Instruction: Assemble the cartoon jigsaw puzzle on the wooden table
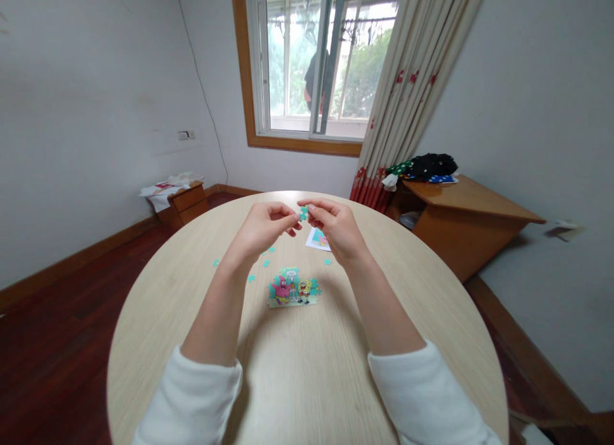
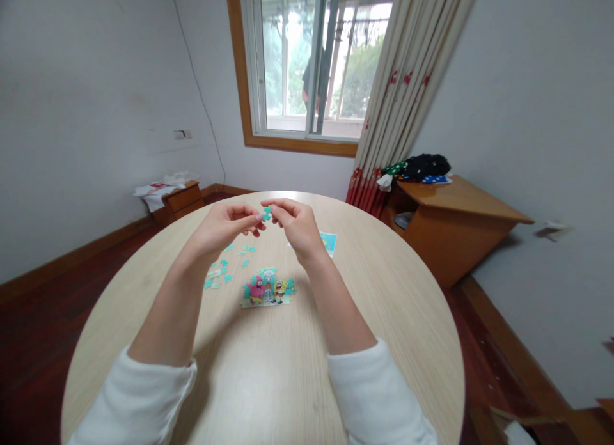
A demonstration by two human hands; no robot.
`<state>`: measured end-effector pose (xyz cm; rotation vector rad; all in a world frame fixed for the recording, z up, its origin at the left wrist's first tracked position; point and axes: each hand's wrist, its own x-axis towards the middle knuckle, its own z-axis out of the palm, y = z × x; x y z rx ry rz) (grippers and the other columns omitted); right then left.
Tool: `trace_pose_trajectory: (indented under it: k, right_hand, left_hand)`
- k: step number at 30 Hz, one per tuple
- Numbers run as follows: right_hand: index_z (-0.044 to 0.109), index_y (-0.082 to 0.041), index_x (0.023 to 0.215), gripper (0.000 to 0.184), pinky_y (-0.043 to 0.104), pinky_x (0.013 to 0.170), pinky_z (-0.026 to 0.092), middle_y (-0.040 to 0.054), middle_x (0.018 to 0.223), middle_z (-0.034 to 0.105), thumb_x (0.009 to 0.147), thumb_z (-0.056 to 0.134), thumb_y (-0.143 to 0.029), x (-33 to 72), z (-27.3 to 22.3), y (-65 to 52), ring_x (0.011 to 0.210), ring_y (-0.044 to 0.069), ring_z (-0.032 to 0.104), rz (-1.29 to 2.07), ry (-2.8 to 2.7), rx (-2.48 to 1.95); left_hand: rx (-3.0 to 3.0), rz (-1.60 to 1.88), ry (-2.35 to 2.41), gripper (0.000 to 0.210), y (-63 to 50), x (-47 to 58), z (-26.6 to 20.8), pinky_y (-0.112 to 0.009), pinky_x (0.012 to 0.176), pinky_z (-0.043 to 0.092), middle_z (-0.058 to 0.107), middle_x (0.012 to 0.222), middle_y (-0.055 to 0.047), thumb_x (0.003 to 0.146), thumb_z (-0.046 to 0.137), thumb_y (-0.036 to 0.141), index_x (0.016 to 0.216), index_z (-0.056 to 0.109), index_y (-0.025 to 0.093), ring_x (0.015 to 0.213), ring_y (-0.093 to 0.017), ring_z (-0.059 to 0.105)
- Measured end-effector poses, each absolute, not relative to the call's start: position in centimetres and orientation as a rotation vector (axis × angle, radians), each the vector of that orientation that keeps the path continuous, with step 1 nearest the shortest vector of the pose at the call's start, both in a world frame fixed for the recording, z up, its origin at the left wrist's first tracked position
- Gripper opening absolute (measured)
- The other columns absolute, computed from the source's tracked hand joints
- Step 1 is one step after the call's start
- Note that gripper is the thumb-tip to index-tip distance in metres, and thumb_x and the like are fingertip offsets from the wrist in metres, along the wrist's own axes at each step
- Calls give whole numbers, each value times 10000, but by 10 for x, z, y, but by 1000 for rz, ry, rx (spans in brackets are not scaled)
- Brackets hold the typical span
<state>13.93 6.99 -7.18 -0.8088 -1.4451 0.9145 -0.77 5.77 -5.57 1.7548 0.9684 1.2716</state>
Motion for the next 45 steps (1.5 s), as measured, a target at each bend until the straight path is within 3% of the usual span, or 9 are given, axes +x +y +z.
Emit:
trace_pose_trajectory:
  k: [14, 20, 24, 29, 45]
  right_hand:
    - [706, -187, 757, 143, 274, 679, 432, 19, 781, 681, 687, 627, -283, 138, -75, 71, 726, 125, 563, 946, -1564, -791]
    - [714, -150, 797, 192, 249, 632, 432, 10, 674, 671, 681, 642, -285, 129, -109, 90, 630, 105, 545, 1029, -1615, -899]
    - [709, -128, 700, 77, 260, 678, 454, 36, 686, 692, 674, 657, -178, 109, -149, 99, 656, 118, 585, 1129, -1731, -1022]
    - [717, -107, 759, 106, 245, 606, 442, 48, 661, 682, 695, 633, -120, 94, -182, 103, 624, 132, 589, 1107, -1820, -1231]
    - [732, -83, 820, 189, 227, 621, 438, 64, 735, 703, 722, 579, -136, 89, -195, 102, 668, 139, 599, 1075, -1978, -1294]
  left_hand:
    - [1870, 1161, 1094, 128, 57, -13, -56, -225, 471, 360, 600, 516, -22, 640, 560, 227, 537, 600, 163, 492, -112, 510]
    - [1948, 1295, 1395, 250, 66, -22, -60, -229, 413, 243, 484, 405, 9, 672, 587, 276, 450, 542, 169, 399, -90, 371]
    - [1946, 1404, 1425, 281, 71, -24, -64, -239, 435, 246, 453, 409, 19, 688, 596, 311, 452, 537, 170, 421, -97, 359]
    - [1911, 1392, 1454, 289, 73, -26, -64, -248, 459, 253, 447, 437, 18, 704, 590, 331, 470, 530, 172, 445, -105, 358]
    - [1897, 1255, 1553, 252, 66, -28, -58, -249, 487, 254, 438, 480, 23, 745, 520, 299, 542, 531, 150, 471, -92, 342]
